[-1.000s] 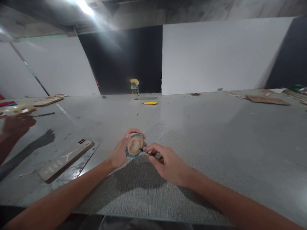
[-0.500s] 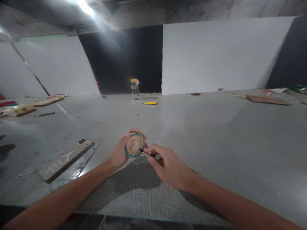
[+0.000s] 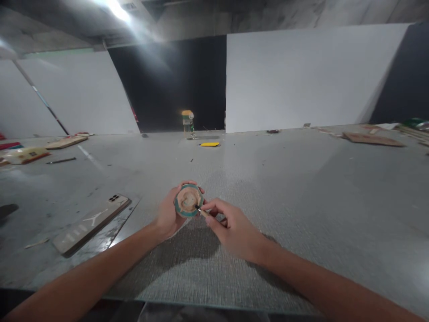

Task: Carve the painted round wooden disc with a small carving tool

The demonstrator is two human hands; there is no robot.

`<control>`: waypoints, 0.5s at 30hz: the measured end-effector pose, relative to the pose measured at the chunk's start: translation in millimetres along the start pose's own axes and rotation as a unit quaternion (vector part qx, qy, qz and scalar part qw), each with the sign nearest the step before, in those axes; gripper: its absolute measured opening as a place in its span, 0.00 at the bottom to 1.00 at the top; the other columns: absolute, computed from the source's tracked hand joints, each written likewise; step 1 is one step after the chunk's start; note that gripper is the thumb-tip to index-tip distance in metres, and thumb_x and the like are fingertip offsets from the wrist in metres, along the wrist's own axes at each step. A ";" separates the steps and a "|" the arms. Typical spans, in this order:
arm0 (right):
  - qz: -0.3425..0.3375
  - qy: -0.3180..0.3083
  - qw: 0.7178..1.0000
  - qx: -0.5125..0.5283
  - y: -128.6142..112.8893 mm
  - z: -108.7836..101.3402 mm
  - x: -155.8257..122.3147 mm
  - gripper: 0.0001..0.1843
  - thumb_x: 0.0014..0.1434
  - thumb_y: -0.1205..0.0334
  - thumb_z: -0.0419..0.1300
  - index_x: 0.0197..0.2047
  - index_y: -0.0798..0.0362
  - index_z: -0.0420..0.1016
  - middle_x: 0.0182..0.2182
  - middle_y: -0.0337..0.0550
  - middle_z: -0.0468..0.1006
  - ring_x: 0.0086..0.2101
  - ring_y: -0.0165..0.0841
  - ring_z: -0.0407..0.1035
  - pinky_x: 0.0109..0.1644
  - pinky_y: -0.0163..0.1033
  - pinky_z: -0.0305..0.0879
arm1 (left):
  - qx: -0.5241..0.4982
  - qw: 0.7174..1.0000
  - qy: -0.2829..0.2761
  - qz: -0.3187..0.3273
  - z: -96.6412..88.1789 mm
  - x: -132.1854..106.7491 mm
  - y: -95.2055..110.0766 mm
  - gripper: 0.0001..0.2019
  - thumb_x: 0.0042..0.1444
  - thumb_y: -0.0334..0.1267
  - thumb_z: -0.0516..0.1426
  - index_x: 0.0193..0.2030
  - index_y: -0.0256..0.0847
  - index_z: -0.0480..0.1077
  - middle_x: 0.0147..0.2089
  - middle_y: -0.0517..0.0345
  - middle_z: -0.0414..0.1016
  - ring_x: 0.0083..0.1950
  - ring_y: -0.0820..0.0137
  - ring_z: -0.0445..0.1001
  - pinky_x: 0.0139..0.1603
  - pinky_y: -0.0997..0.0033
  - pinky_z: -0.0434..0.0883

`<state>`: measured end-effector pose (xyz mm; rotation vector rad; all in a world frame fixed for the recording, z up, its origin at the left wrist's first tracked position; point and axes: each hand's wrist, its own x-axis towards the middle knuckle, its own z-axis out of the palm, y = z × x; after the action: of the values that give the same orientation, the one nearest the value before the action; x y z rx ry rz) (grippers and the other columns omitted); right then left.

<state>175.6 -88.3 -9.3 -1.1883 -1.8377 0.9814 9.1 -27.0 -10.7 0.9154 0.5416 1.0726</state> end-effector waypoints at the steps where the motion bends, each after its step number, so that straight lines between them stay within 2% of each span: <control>1: 0.008 -0.002 1.000 0.009 -1.8 -0.4 -0.1 0.10 0.65 0.58 0.51 0.46 0.50 0.69 0.36 0.42 0.73 0.27 0.29 0.62 0.28 0.34 0.58 | -0.006 1.000 0.008 -0.009 0.4 0.4 -0.5 0.12 0.58 0.44 0.47 0.41 0.40 0.66 0.36 0.52 0.74 0.32 0.64 0.74 0.30 0.67 0.68; 6: 0.031 -0.011 0.999 0.023 -8.1 -1.2 -0.4 0.10 0.66 0.58 0.51 0.47 0.49 0.68 0.35 0.42 0.73 0.26 0.28 0.61 0.26 0.33 0.57 | 0.007 1.000 0.013 -0.017 -0.3 3.5 -2.7 0.13 0.58 0.45 0.48 0.42 0.39 0.66 0.37 0.52 0.74 0.31 0.67 0.74 0.29 0.68 0.69; 11: 0.014 -0.018 1.000 0.006 -5.2 -1.9 0.5 0.08 0.65 0.60 0.51 0.45 0.50 0.69 0.38 0.44 0.74 0.34 0.32 0.66 0.33 0.35 0.62 | 0.040 0.998 -0.013 0.039 -6.3 5.8 -1.3 0.14 0.56 0.47 0.50 0.43 0.39 0.65 0.38 0.54 0.72 0.33 0.66 0.74 0.33 0.67 0.70; 15: 0.019 -0.037 0.999 -0.003 -4.9 -2.8 1.7 0.07 0.65 0.64 0.51 0.43 0.51 0.69 0.37 0.42 0.73 0.34 0.31 0.65 0.34 0.34 0.62 | 0.134 0.984 -0.063 0.096 -10.4 3.9 0.6 0.17 0.58 0.50 0.52 0.43 0.38 0.67 0.40 0.53 0.71 0.35 0.68 0.73 0.33 0.70 0.69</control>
<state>175.7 -87.5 -3.4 -1.2082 -1.8825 1.0542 2.4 -19.5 -15.6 1.2853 0.5076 1.1229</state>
